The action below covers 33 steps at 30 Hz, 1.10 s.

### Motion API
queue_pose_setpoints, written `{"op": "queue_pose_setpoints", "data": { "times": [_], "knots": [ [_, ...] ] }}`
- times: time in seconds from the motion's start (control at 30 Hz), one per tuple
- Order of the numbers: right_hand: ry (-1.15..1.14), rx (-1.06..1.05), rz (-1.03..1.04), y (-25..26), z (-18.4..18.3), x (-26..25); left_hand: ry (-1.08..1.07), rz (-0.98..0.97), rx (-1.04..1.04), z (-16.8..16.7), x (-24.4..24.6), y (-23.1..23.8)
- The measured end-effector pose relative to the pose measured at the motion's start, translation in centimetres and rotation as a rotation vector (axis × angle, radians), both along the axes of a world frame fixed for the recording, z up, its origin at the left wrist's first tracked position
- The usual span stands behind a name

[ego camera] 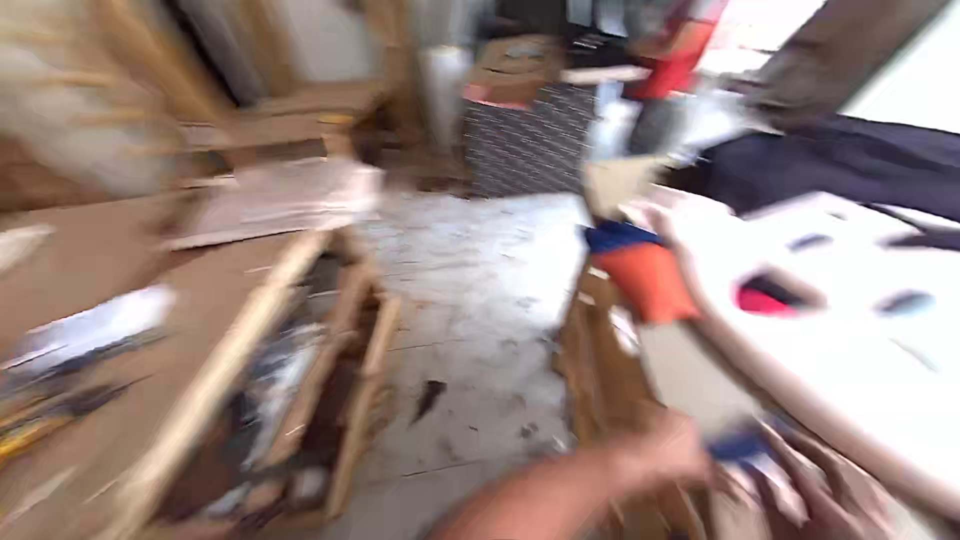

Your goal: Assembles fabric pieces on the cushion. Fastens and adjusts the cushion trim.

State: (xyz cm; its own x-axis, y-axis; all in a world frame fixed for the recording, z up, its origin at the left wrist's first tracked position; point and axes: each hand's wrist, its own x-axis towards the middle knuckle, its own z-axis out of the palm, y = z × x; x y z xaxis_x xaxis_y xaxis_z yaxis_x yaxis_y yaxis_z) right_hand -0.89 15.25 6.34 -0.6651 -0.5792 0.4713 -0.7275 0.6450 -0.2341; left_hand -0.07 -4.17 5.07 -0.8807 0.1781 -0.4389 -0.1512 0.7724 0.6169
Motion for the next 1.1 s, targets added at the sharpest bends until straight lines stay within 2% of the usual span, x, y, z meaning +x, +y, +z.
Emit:
{"op": "queue_pose_setpoints", "data": {
  "times": [0.03,0.07,0.13,0.2,0.27,0.4,0.53,0.67,0.8,0.93,1.1],
  "knots": [
    [-0.032,-0.019,-0.145,2.2,-1.9,1.5,-0.056,-0.045,-0.012,0.4,-1.0,-0.7],
    [-0.109,-0.009,-0.312,3.3,-2.2,3.8,-0.088,-0.089,-0.029,0.3,-2.0,-0.8],
    [-0.262,0.005,-0.559,3.0,-1.9,8.1,-0.121,-0.174,-0.091,0.1,-3.4,-1.3],
    [-0.37,0.032,-0.699,2.0,-2.6,11.9,-0.074,-0.274,-0.169,0.3,-3.9,-1.8],
    [-0.41,0.071,-0.804,1.0,-4.2,14.5,0.111,-0.459,-0.202,0.2,-5.2,-2.0],
    [-0.356,0.098,-0.97,-0.3,-6.9,15.7,0.506,-1.024,-0.149,0.0,-10.2,-0.5],
    [-0.352,0.049,-0.894,2.3,-7.7,14.4,0.657,-1.422,-0.118,-1.1,-15.2,2.3],
    [-0.401,0.082,-0.779,5.9,-6.7,13.5,0.697,-1.619,0.032,-2.2,-17.8,3.9],
    [-0.383,0.137,-0.715,7.6,-5.9,10.7,0.645,-1.79,0.058,-3.3,-20.5,4.3],
    [-0.417,0.177,-0.678,7.0,-5.0,7.8,0.665,-1.763,0.209,-4.9,-21.7,2.7],
    [-0.457,0.236,-0.648,3.7,-3.0,6.2,0.67,-1.654,0.357,-6.4,-21.3,-1.3]
  ]
}}
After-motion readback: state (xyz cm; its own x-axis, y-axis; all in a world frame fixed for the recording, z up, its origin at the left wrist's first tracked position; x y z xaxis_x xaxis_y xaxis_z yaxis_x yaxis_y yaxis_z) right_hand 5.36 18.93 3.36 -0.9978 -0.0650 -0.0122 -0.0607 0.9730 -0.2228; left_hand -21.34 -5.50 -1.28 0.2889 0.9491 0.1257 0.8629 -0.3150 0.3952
